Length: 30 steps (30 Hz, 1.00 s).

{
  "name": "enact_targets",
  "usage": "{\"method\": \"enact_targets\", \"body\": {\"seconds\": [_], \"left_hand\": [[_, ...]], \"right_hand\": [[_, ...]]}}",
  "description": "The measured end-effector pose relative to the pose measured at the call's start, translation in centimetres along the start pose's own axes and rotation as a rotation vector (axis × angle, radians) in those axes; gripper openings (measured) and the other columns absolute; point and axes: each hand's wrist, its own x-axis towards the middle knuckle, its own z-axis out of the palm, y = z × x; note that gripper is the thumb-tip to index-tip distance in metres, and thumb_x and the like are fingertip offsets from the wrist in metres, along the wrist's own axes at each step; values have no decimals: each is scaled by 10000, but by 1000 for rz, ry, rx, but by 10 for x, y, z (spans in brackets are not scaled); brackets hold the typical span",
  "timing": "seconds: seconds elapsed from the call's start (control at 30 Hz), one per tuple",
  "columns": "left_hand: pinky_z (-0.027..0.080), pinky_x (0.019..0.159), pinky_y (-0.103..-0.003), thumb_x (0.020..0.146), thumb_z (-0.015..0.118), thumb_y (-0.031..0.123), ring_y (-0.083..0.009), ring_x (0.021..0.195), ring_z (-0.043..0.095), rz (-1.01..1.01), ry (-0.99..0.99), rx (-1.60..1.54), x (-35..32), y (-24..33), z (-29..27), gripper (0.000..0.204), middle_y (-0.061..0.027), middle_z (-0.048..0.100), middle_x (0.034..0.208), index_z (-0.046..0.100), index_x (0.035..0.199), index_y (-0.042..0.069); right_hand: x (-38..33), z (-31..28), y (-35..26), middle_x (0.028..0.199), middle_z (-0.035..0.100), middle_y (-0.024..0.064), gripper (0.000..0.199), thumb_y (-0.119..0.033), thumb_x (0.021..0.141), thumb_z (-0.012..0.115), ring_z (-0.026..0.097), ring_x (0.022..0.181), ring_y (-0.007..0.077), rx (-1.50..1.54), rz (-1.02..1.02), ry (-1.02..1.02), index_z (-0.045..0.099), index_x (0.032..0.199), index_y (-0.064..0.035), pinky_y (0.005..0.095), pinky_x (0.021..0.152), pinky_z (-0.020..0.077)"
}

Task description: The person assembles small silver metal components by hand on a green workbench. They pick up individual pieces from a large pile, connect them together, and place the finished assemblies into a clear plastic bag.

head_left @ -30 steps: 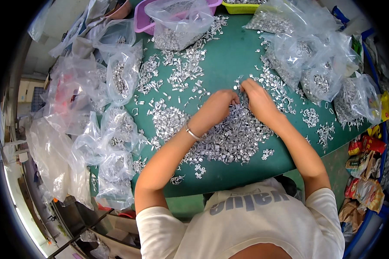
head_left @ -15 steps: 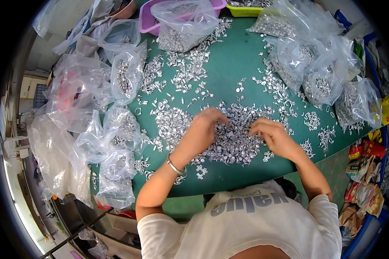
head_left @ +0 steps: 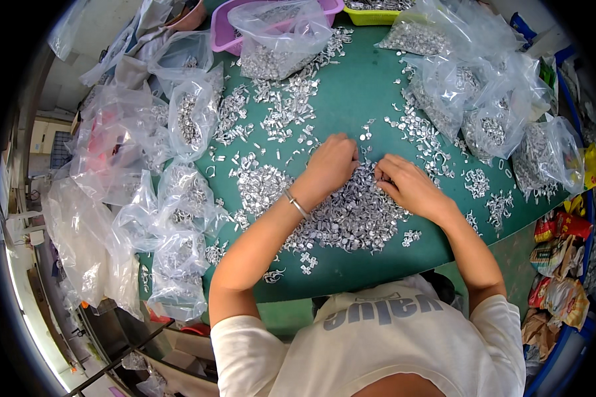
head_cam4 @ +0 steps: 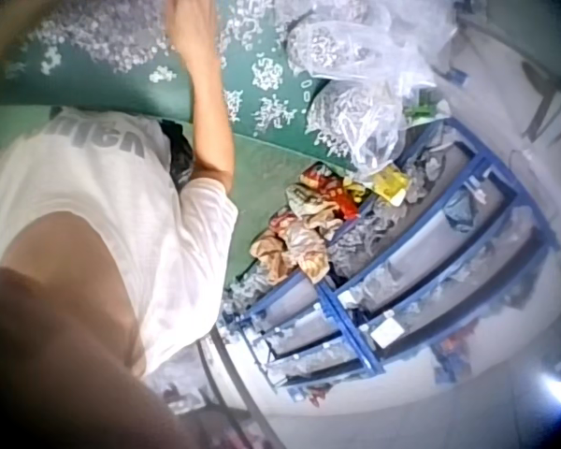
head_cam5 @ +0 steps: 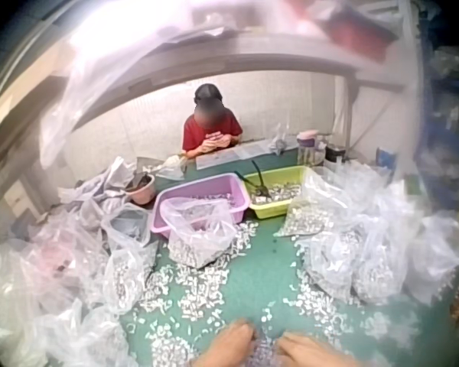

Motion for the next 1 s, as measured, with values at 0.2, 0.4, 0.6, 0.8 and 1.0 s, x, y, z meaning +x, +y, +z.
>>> {"method": "enact_targets", "body": {"seconds": [0.2, 0.4, 0.6, 0.8, 1.0], "left_hand": [[456, 657, -246, 829, 606, 36, -134, 765, 555, -181, 54, -650, -6, -1, -19, 181, -64, 600, 876, 603, 995, -37], [460, 691, -228, 894, 491, 3, -128, 788, 552, -512, -88, -1481, -30, 4, -28, 187, -73, 596, 908, 579, 1041, -70], [467, 651, -233, 881, 521, 27, -114, 717, 567, -189, 64, -607, -34, 7, -9, 163, -62, 630, 815, 617, 998, -33], [449, 593, -281, 849, 593, 65, -132, 614, 546, -214, 54, -455, -20, 5, -14, 120, -87, 620, 716, 634, 916, -26], [464, 612, -387, 790, 641, 78, -291, 656, 587, -33, 49, -251, -9, 3, -2, 110, -151, 603, 753, 632, 849, -14]], "right_hand": [[-2, 5, -7, 902, 498, 129, 149, -47, 786, 623, 524, 896, 333, -110, -145, 73, 519, 890, -22, 430, 756, 425], [-2, 3, 6, 896, 494, 128, 124, -50, 805, 605, 522, 884, 333, -8, -4, 101, 526, 895, -19, 423, 749, 423], [-4, -1, 4, 888, 498, 126, 133, -49, 787, 630, 515, 889, 328, -77, -44, 173, 521, 852, -12, 415, 757, 418], [5, -4, 6, 864, 530, 112, 133, -73, 787, 638, 524, 835, 305, -144, -76, 60, 546, 870, -24, 398, 722, 428], [2, -17, 27, 951, 596, 38, 94, -115, 919, 536, 488, 725, 61, 1320, 203, -111, 563, 963, -37, 209, 536, 371]]}}
